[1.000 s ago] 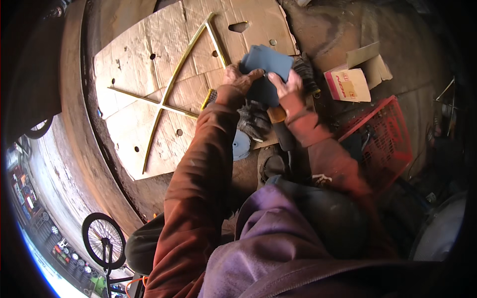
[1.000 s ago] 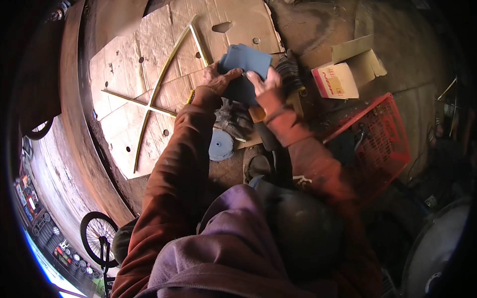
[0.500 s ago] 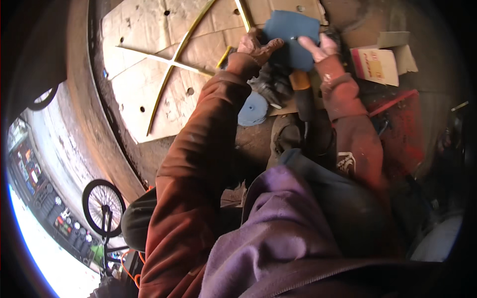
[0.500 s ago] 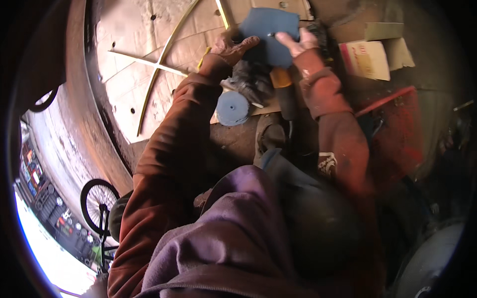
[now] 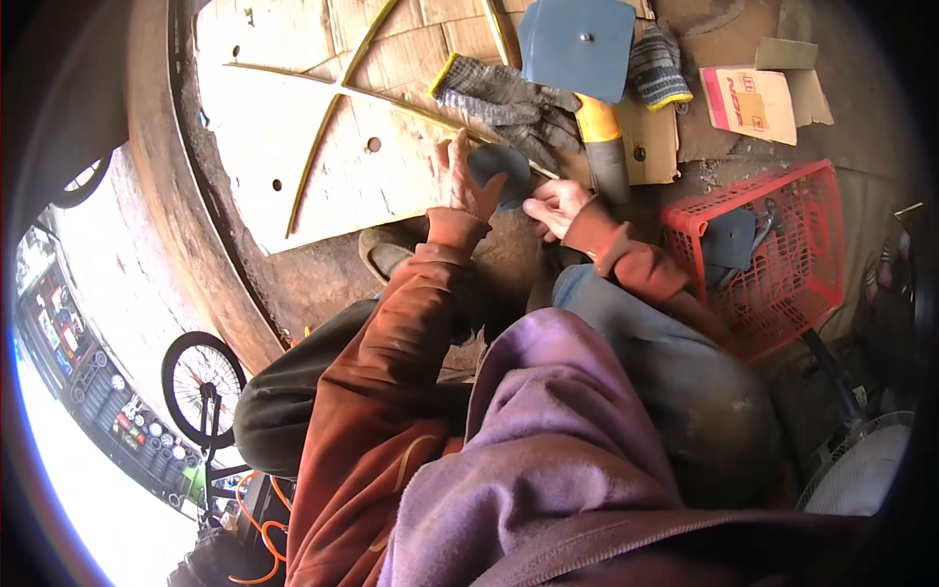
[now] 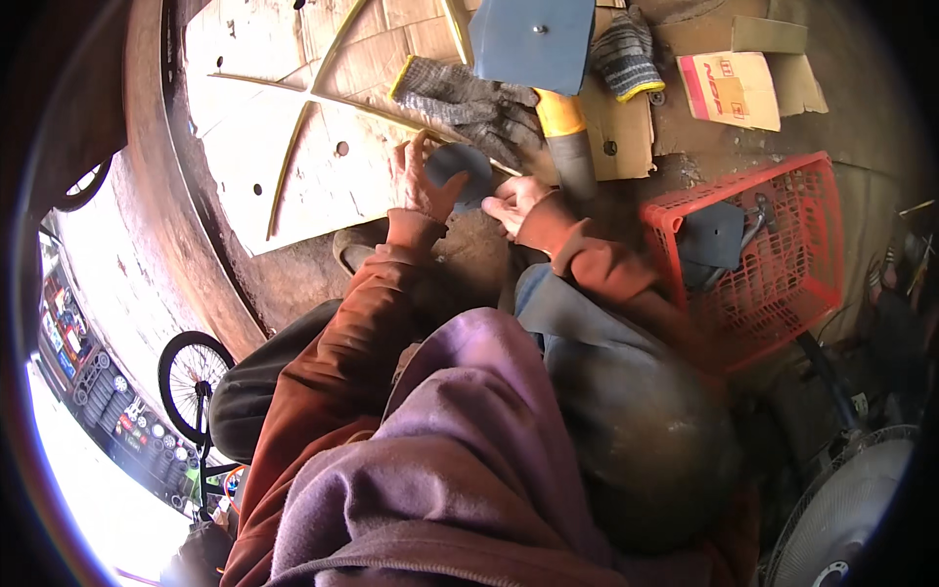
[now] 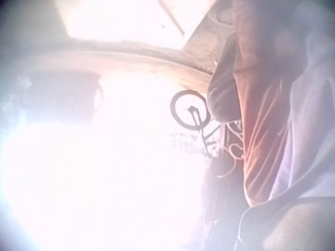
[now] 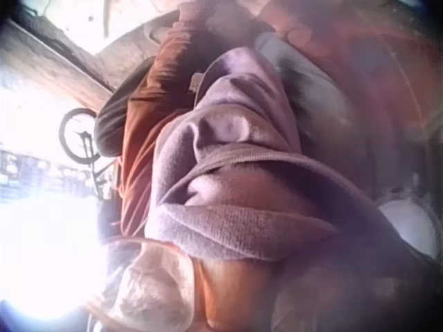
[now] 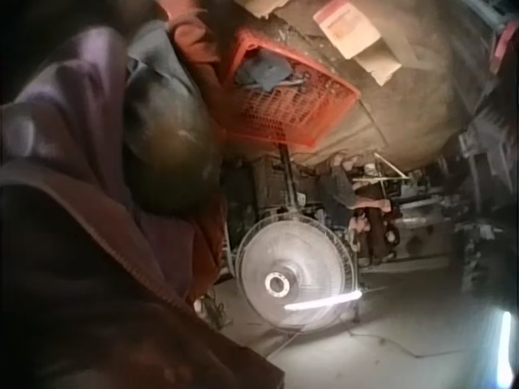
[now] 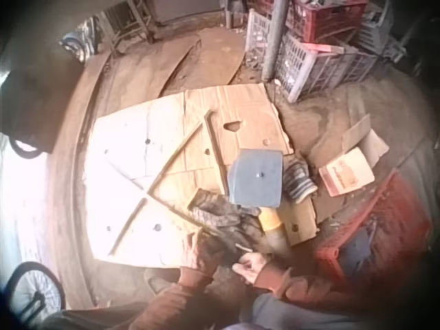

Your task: The person cuts a piece of sandpaper with shears, punches holes in it using a hammer and a punch tool, and then attaches the prepared sandpaper to a handheld power grinder.

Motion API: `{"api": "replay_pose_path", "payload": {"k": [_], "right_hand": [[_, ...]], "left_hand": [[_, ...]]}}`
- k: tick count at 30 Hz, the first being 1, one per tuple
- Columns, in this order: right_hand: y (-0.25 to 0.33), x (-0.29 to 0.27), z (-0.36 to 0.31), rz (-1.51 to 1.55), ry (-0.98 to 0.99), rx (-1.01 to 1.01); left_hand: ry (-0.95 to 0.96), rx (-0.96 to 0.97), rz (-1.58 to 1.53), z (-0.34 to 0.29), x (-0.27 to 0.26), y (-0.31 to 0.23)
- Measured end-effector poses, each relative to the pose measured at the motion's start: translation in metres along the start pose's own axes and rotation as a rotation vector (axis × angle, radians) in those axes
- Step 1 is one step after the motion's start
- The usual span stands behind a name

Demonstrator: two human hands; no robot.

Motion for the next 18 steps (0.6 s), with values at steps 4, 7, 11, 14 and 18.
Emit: {"api": "replay_pose_path", "payload": {"k": [4,7,11,14,18], "right_hand": [[-0.038,0.018,0.016,0.218,0.038,0.158],[-0.042,0.028,0.014,0.482,0.028,0.200],[-0.034,0.032,0.017,0.539,0.104,0.058],[-0.022,0.031,0.015,0.532,0.119,-0.076],[0.002,0.034,0.009,0.623,0.214,-0.181]], "left_hand": [[-0.114,0.026,-0.052,-0.008,0.001,-0.011],[-0.053,0.170,0.107,-0.019,0.000,-0.023],[0.118,0.196,-0.074,-0.027,0.002,-0.024],[0.201,0.187,-0.169,-0.018,-0.006,-0.019],[0.303,0.140,-0.258,-0.015,-0.013,-0.013]]}}
Point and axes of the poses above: each hand's wrist, its own z-axis towards the middle knuckle, its own x-axis out of the palm, y = z × x, the point moved 7 cm from there along z, towards the middle knuckle, and after that the axes turned 4 degrees about -z, right-handed, at the moved point
